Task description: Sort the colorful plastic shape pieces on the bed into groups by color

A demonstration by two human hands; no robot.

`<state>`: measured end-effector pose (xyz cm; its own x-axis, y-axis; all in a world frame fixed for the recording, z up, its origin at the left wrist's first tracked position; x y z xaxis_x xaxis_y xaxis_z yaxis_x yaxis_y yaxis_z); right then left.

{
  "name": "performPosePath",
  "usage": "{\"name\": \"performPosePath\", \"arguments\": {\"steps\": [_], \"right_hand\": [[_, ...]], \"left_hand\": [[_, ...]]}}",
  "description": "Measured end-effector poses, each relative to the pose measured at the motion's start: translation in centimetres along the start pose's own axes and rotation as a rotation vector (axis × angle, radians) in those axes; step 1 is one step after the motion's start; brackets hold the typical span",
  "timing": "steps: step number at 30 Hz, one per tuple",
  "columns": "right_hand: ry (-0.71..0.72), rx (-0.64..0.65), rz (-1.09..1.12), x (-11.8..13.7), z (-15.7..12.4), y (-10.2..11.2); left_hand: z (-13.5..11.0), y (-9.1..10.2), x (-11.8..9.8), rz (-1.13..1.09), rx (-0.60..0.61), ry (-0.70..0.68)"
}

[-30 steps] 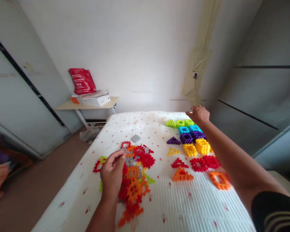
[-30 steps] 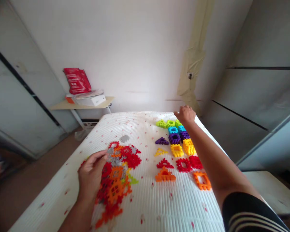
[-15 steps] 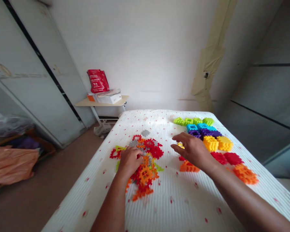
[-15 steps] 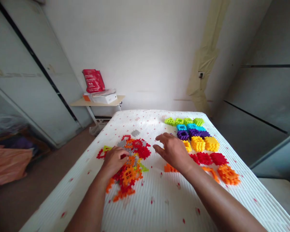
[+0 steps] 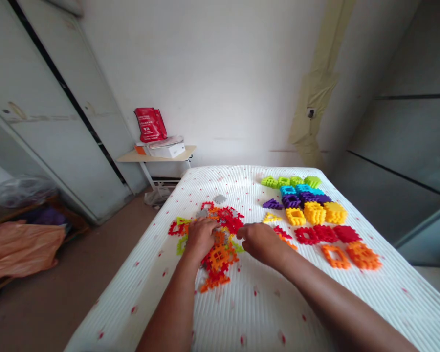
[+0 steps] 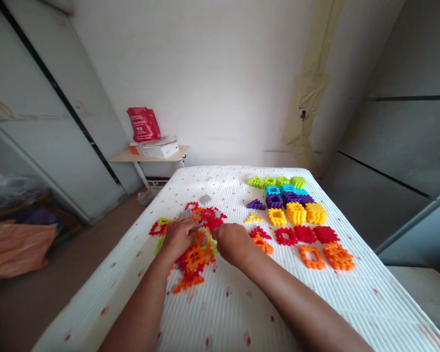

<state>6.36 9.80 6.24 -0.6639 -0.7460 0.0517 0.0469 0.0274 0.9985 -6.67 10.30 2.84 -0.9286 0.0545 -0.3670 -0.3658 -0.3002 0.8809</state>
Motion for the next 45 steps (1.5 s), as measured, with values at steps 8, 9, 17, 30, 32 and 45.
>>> {"name": "performPosePath", "arguments": {"steps": [8,9,17,30,32,45], "right_hand": [[-0.024,0.122,-0.127,1.0,1.2,-5.6],[-0.019,0.127,-0.129,1.0,1.3,-6.0],[0.015,0.099,-0.130,0.7,1.5,-5.0],[-0.247,-0.241,-0.033,-14.4,3.3,4.2],[-0.384,-0.292,-0.066,-18.3,4.6,4.9],[-0.591,-0.220,-0.128,-28.1,10.8,1.7]], "left_hand": [[-0.5,3.9,4.0,-0.071,-0.393,0.132],[-0.6,3.9,4.0,-0.081,-0.406,0.126],[-0.8,4.1,4.5,-0.146,-0.442,0.147],[-1.8,5.8,4.8,-0.278,-0.580,0.186],[-1.8,5.8,4.7,-0.286,-0.584,0.182],[-2.2,6.2,4.9,-0.292,-0.592,0.203]]}}
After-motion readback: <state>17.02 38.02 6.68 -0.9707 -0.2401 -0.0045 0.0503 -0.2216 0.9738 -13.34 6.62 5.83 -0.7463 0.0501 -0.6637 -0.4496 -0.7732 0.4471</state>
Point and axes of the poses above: each hand's wrist, its own z-axis towards the middle knuckle, its own y-axis out of the back of the hand, x = y × z, the point moved 10 cm from there along z, towards the middle knuckle, and after that the axes turned 4 degrees about -z, right-handed, at the moved point
